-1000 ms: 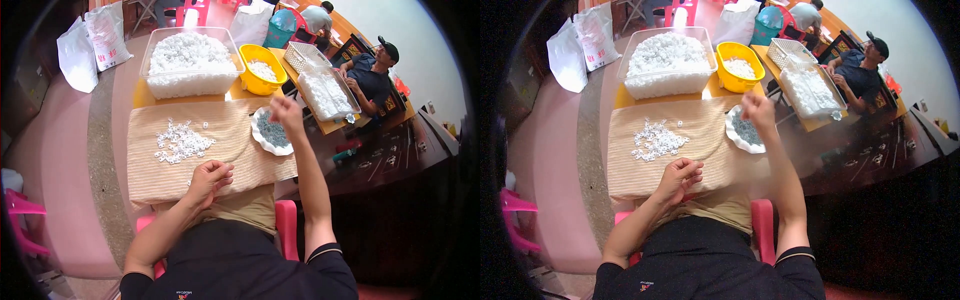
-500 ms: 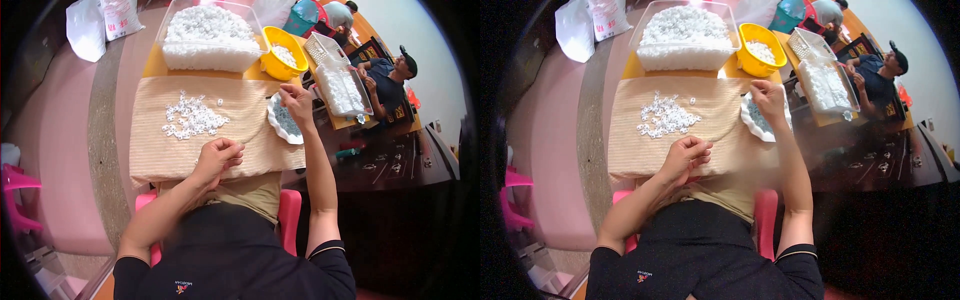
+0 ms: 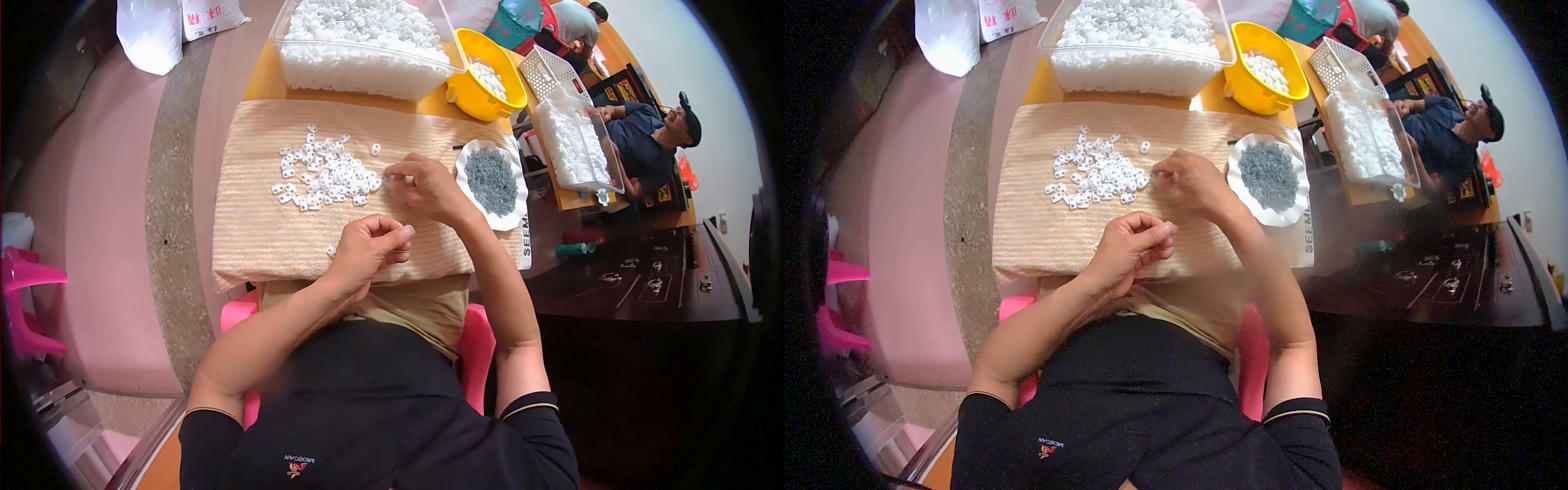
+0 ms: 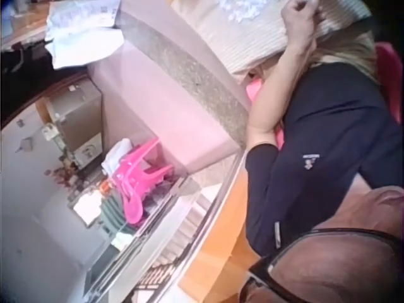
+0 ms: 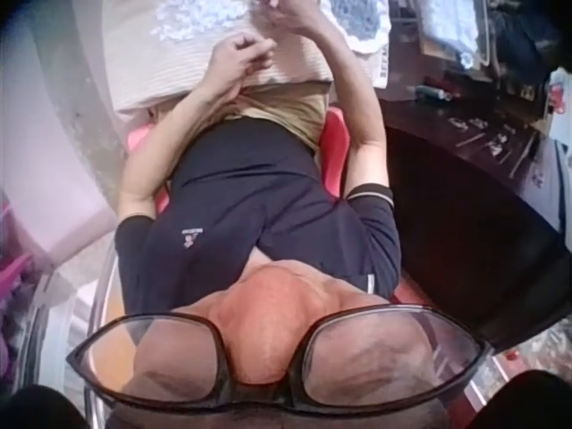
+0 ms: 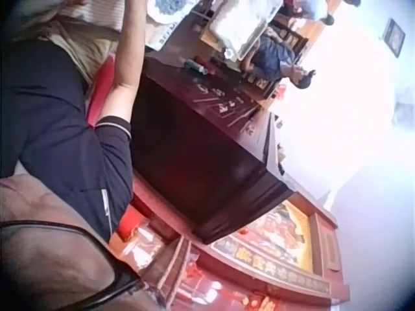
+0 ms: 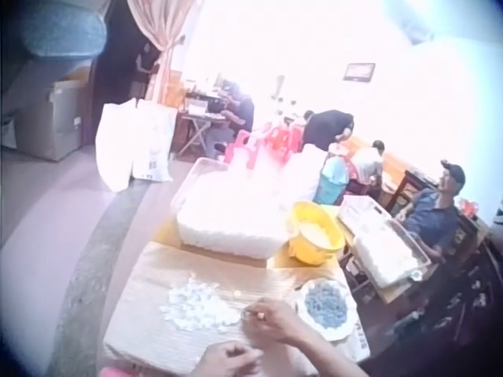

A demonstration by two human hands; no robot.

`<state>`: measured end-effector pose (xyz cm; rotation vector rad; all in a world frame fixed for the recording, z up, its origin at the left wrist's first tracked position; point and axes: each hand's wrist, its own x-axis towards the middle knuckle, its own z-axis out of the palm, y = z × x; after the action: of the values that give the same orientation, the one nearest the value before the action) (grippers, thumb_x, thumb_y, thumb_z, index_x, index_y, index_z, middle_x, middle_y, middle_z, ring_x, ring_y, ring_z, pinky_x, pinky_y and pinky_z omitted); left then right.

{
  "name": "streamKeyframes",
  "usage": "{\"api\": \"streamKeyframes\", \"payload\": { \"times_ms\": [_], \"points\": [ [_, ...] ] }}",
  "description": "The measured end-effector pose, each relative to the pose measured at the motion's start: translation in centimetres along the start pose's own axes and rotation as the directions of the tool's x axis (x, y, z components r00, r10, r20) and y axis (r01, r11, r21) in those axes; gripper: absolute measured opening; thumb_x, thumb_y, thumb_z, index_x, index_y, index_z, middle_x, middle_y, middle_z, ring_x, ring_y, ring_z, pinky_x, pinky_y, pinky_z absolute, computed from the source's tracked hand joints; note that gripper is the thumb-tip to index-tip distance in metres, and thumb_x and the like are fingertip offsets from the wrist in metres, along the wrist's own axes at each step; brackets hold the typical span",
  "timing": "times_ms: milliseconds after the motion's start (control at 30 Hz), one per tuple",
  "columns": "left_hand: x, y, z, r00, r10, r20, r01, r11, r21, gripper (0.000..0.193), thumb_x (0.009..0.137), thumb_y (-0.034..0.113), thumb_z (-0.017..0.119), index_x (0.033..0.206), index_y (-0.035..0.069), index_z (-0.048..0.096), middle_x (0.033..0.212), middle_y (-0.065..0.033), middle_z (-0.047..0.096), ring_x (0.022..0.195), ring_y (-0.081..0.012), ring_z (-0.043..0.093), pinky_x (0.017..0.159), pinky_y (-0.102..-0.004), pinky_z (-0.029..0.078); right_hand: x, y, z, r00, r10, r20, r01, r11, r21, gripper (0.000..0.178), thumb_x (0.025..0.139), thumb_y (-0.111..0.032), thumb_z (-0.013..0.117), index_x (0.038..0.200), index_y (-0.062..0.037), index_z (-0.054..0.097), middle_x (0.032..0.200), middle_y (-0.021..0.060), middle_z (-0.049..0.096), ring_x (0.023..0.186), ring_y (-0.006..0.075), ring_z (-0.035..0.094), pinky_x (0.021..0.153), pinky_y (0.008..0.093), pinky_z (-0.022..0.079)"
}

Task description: Manually assembling small white plastic components by inserting tiny metal pins.

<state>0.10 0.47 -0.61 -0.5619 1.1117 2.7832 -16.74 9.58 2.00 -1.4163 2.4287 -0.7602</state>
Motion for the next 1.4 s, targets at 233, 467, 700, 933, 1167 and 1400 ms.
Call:
{"api": "streamKeyframes", "payload": {
  "times_ms": [233, 467, 700, 933, 1167, 1400],
  "points": [
    [0.0, 0.0, 0.1, 1.0, 0.003, -0.006, -0.003, 1.0, -0.009, 0.009, 0.088, 0.012, 0.068, 0.087, 0.005, 0.062, 0.08, -0.0013, 0.063, 0.073, -0.008, 0.061, 0.068, -0.023, 0.055, -0.3, -0.1, 1.1, 0.999, 0.008, -0.041, -0.009, 0.999, -0.035, 0.018, 0.079, -0.013, 0.069, 0.095, -0.005, 0.069, 0.084, 0.0131, 0.064, 0.079, 0.0259, 0.064, 0.069, 0.0343, 0.05],
    [0.0, -0.3, -0.2, 0.999, 0.039, -0.036, -0.041, 0.998, -0.053, 0.009, 0.09, 0.012, 0.065, 0.091, 0.004, 0.062, 0.083, -0.002, 0.063, 0.073, -0.0092, 0.061, 0.068, -0.0241, 0.055, -1.4, -0.4, 1.5, 0.99, 0.075, -0.12, -0.059, 0.989, 0.133, 0.014, 0.079, -0.009, 0.07, 0.088, 0.0004, 0.066, 0.078, 0.0083, 0.065, 0.07, 0.0167, 0.062, 0.063, 0.0293, 0.049],
    [-0.1, 0.5, 0.6, 0.985, 0.129, -0.11, -0.145, 0.978, -0.149, 0.013, 0.094, 0.016, 0.06, 0.1, 0.004, 0.061, 0.086, -0.0027, 0.063, 0.075, -0.0102, 0.061, 0.072, -0.024, 0.054, -5.2, -2.7, 1.0, 0.969, 0.242, -0.048, -0.156, 0.753, 0.64, 0.014, 0.087, -0.006, 0.067, 0.097, 0.0035, 0.065, 0.078, 0.0037, 0.065, 0.067, 0.0066, 0.059, 0.06, 0.0202, 0.05],
    [0.2, -0.2, 0.3, 0.994, 0.113, -0.013, -0.114, 0.982, -0.148, 0.011, 0.094, 0.015, 0.059, 0.098, 0.005, 0.06, 0.085, -0.0024, 0.063, 0.076, -0.0098, 0.061, 0.07, -0.024, 0.055, -7.0, -3.0, 1.3, 0.973, 0.227, -0.031, -0.128, 0.653, 0.747, 0.014, 0.089, -0.007, 0.065, 0.098, 0.0037, 0.065, 0.079, 0.0034, 0.067, 0.07, 0.0065, 0.061, 0.061, 0.0214, 0.052],
    [-0.3, 0.1, 0.7, 0.996, 0.085, -0.026, -0.088, 0.983, -0.159, 0.007, 0.094, 0.012, 0.058, 0.096, 0.005, 0.056, 0.086, -0.0054, 0.064, 0.08, -0.0131, 0.065, 0.069, -0.025, 0.056, -7.7, -2.5, 1.6, 0.984, 0.178, 0.022, -0.102, 0.456, 0.884, 0.012, 0.09, -0.005, 0.063, 0.099, 0.0034, 0.063, 0.086, 0.0069, 0.067, 0.077, 0.0107, 0.064, 0.066, 0.0228, 0.054],
    [-0.3, 0.4, 0.9, 0.988, 0.128, -0.082, -0.136, 0.986, -0.093, 0.014, 0.091, 0.007, 0.061, 0.103, 0.002, 0.056, 0.085, -0.0071, 0.064, 0.075, -0.0138, 0.064, 0.067, -0.0243, 0.056, -8.1, -1.4, 2.0, 0.992, 0.129, 0.005, -0.069, 0.497, 0.865, 0.015, 0.09, -0.006, 0.063, 0.102, 0.0029, 0.063, 0.093, 0.0063, 0.065, 0.082, 0.0111, 0.064, 0.071, 0.0239, 0.054]
  ]
}}
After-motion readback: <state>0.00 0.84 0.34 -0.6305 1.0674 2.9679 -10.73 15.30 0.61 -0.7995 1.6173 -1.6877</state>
